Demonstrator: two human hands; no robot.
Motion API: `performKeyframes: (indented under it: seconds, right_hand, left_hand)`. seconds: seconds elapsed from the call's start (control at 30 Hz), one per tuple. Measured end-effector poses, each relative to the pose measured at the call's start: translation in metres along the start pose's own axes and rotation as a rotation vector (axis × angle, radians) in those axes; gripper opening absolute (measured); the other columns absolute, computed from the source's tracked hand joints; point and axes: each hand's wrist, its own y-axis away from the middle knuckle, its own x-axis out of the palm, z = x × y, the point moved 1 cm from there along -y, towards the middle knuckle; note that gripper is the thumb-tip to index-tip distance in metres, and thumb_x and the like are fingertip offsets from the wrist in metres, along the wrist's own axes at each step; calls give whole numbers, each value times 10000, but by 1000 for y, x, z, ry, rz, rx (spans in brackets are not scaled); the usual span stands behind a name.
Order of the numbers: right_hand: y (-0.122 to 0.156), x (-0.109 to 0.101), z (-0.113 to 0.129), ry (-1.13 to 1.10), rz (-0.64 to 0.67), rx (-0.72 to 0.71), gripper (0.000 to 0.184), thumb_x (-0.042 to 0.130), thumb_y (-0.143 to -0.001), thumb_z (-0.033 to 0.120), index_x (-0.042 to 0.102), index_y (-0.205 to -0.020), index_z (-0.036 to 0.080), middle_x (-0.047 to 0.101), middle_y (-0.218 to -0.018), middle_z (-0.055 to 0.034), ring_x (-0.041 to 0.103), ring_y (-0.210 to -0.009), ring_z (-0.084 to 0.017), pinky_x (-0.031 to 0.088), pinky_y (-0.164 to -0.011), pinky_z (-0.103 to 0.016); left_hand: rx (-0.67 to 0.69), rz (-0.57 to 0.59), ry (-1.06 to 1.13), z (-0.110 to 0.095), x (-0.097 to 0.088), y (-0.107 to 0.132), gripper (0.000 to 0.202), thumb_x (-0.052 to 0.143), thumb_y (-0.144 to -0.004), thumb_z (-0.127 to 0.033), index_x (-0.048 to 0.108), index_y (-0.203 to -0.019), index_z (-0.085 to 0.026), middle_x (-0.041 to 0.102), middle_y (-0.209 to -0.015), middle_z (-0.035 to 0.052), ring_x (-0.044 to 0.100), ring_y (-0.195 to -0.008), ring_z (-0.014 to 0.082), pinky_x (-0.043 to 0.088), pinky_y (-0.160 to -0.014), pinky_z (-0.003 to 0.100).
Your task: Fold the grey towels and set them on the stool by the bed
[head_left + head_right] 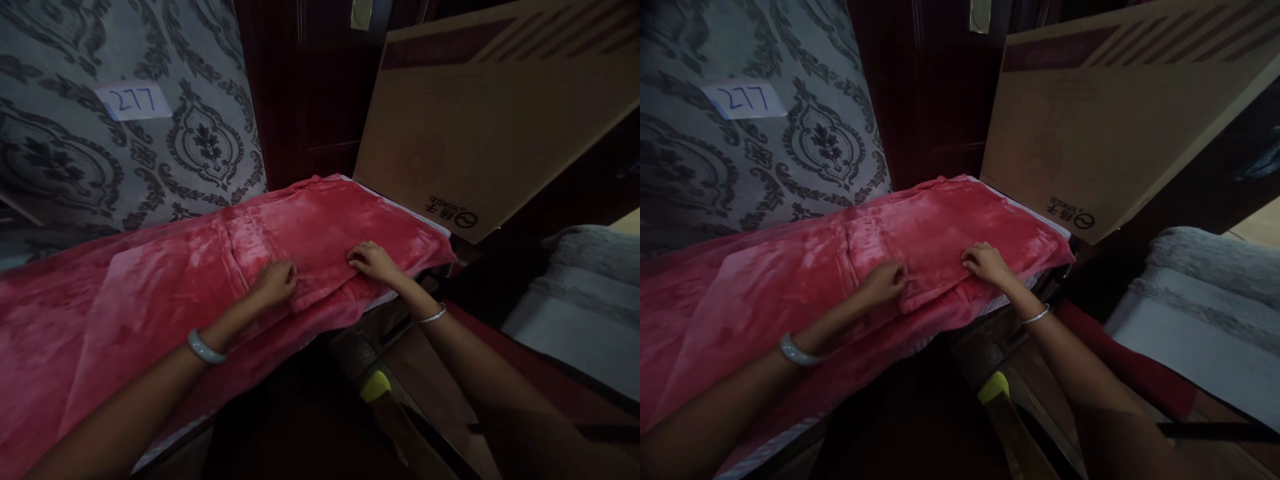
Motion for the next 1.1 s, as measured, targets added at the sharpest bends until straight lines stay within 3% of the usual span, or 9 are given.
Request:
performKeyframes:
  seconds: [0.17,0.3,0.43,0.57,0.73,0.9,1.03,1.1]
  right_hand:
    - [-4,0,2,27,-17,-53,318,669,-905,228,693,-1222,220,700,-1187,-104,615,-1045,-263,468,-939,-418]
    - [-13,1,2,115,-10,-20,162,622,-900,166,717,-1028,194,706,-997,-101,613,-949,-246,477,-872,-365]
    - [-20,0,2,204,-171,35,124,546,-914,165,652,-975,185,673,-985,-116,591,-946,-256,463,-846,-349]
    - [-18,3,3,283,-257,39,106,506,-918,186,603,-960,194,651,-988,-122,568,-935,-264,442,-824,-347]
    - [-7,12,4,288,-160,27,126,489,-925,185,607,-968,193,650,-970,-118,559,-920,-261,424,-812,-348]
    - [4,11,9,243,-152,21,185,487,-919,169,631,-1035,180,659,-1025,-128,565,-970,-272,425,-823,-366]
    - [17,5,30,132,-281,-87,202,496,-949,247,631,-1084,180,647,-1062,-130,560,-987,-276,436,-856,-395]
    - [25,7,49,26,-249,-214,228,508,-964,298,626,-1121,181,641,-1074,-122,562,-993,-266,447,-867,-398]
  left_hand:
    - [84,3,-162,-6,-15,-10,146,564,-780,-93,559,-798,-237,561,-699,14,577,-750,223,434,-795,333]
    - [168,-59,-188,-4,-16,-27,208,525,-813,-78,608,-948,-213,634,-868,81,618,-878,267,458,-878,381]
    - [287,-166,-251,0,-20,-48,299,493,-817,-59,617,-1059,-186,632,-1062,128,591,-1034,286,470,-967,428]
    - [376,-164,-438,0,-24,-53,252,473,-822,-50,612,-997,-168,595,-1029,130,574,-975,277,503,-894,432]
    - [470,-35,-579,9,-5,-28,248,456,-806,-5,605,-910,-174,595,-985,112,570,-888,241,503,-787,385]
    - [499,46,-541,26,11,-8,302,426,-825,-8,609,-984,-188,639,-1031,92,586,-931,228,501,-883,402]
    - [401,27,-347,32,5,-23,336,451,-781,-24,594,-1040,-183,666,-1035,83,612,-922,219,515,-877,385]
    - [368,-11,-200,35,-1,-37,402,431,-757,-10,569,-1096,-179,669,-1060,73,620,-951,203,517,-882,355]
